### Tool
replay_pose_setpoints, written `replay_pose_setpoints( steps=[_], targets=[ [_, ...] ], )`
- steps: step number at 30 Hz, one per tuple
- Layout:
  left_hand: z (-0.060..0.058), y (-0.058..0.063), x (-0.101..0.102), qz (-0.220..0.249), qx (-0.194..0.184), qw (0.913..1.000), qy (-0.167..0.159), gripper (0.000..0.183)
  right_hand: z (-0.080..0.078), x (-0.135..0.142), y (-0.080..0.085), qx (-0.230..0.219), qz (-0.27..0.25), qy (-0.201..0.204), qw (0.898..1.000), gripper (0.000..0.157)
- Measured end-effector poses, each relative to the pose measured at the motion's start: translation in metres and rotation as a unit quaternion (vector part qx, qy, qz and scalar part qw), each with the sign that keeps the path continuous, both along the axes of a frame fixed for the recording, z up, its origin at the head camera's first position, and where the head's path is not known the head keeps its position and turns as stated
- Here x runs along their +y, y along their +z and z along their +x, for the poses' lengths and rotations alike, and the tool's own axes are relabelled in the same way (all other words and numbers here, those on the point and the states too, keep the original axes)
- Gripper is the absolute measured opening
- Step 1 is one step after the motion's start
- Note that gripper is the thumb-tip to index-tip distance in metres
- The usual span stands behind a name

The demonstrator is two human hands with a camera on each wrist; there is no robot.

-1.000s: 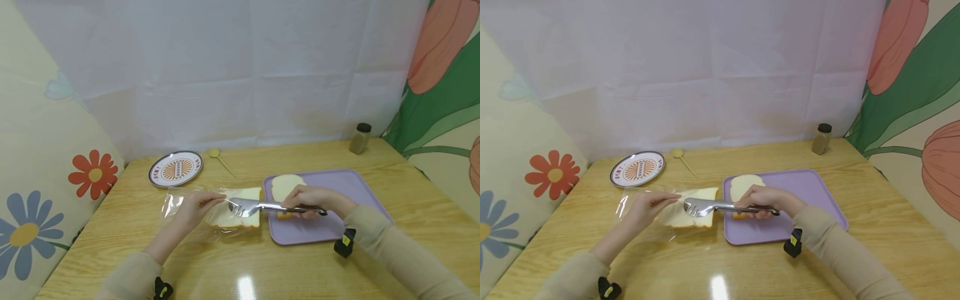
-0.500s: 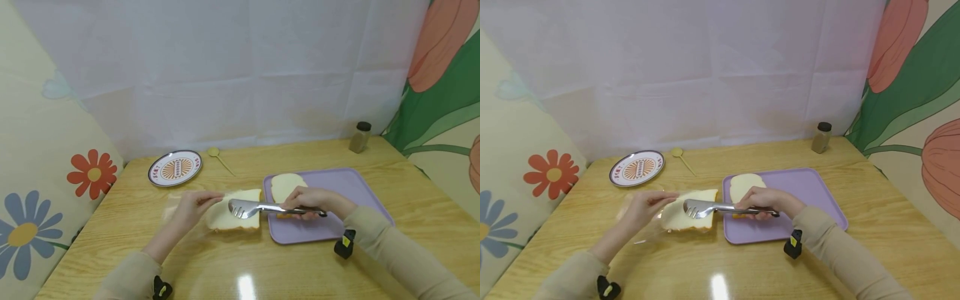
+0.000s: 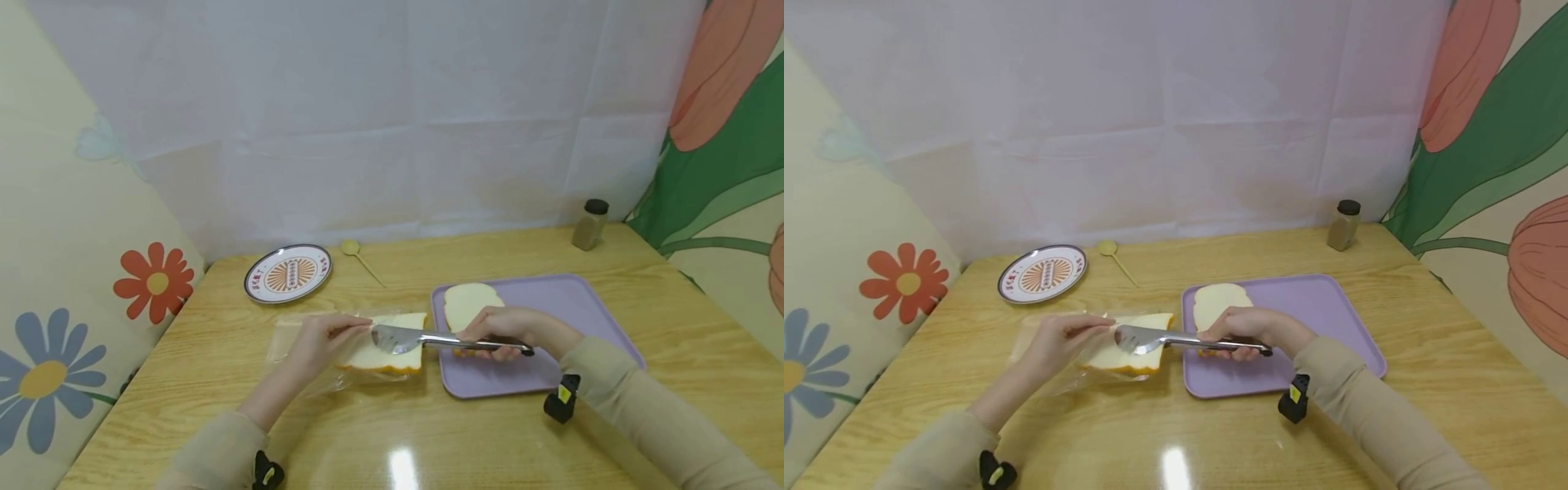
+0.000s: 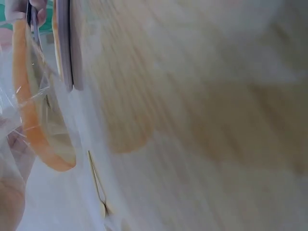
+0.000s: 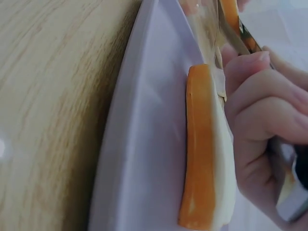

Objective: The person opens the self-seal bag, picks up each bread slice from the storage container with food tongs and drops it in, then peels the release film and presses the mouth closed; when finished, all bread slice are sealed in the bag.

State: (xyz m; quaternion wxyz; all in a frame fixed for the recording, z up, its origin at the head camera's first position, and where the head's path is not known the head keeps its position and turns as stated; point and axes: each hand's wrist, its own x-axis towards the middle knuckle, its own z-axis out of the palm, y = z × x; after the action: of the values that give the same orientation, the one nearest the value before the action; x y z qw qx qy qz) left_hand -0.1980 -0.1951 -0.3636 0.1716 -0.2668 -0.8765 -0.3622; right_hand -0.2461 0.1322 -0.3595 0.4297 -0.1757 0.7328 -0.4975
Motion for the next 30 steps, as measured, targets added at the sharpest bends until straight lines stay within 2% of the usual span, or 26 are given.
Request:
replay_pose_setpoints(
  steps=[7,10,12,17,21,25,30],
  targets=[
    [-0.0014,0.0039,-0.0012,-0.004,-0.001,0.9999,0.016,0.015,0.0012,-0.0035,0.0016,0.047,0.030,0.003,0.998,0.033],
    [-0.0026,0.0039,-0.0012,-0.007,0.008,0.9999,0.013,0.014,0.0014,-0.0047,0.0023,0.051,0.029,0.004,0.998,0.032],
    [-0.0031,0.0031,-0.0014,-0.006,0.015,0.9998,0.007,0.014,0.0018,-0.0049,0.0023,0.045,0.022,0.003,0.999,0.033],
    [-0.0035,-0.0002,-0.0025,0.003,0.023,0.9997,-0.006,0.014,0.0024,-0.0028,-0.0002,-0.003,-0.009,0.001,1.000,0.037],
    [-0.0013,0.0005,-0.0017,0.003,0.004,1.0000,-0.006,0.012,0.0018,-0.0011,-0.0024,-0.034,-0.028,-0.001,0.999,0.040],
    [-0.0004,0.0000,-0.0011,0.003,-0.008,0.9999,-0.008,0.012,0.0023,-0.0021,-0.0018,-0.039,-0.027,-0.003,0.999,0.040],
    [-0.0019,-0.0041,-0.0003,0.010,0.015,0.9996,-0.021,0.013,0.0040,-0.0062,0.0009,-0.025,-0.014,0.004,1.000,0.040]
  ],
)
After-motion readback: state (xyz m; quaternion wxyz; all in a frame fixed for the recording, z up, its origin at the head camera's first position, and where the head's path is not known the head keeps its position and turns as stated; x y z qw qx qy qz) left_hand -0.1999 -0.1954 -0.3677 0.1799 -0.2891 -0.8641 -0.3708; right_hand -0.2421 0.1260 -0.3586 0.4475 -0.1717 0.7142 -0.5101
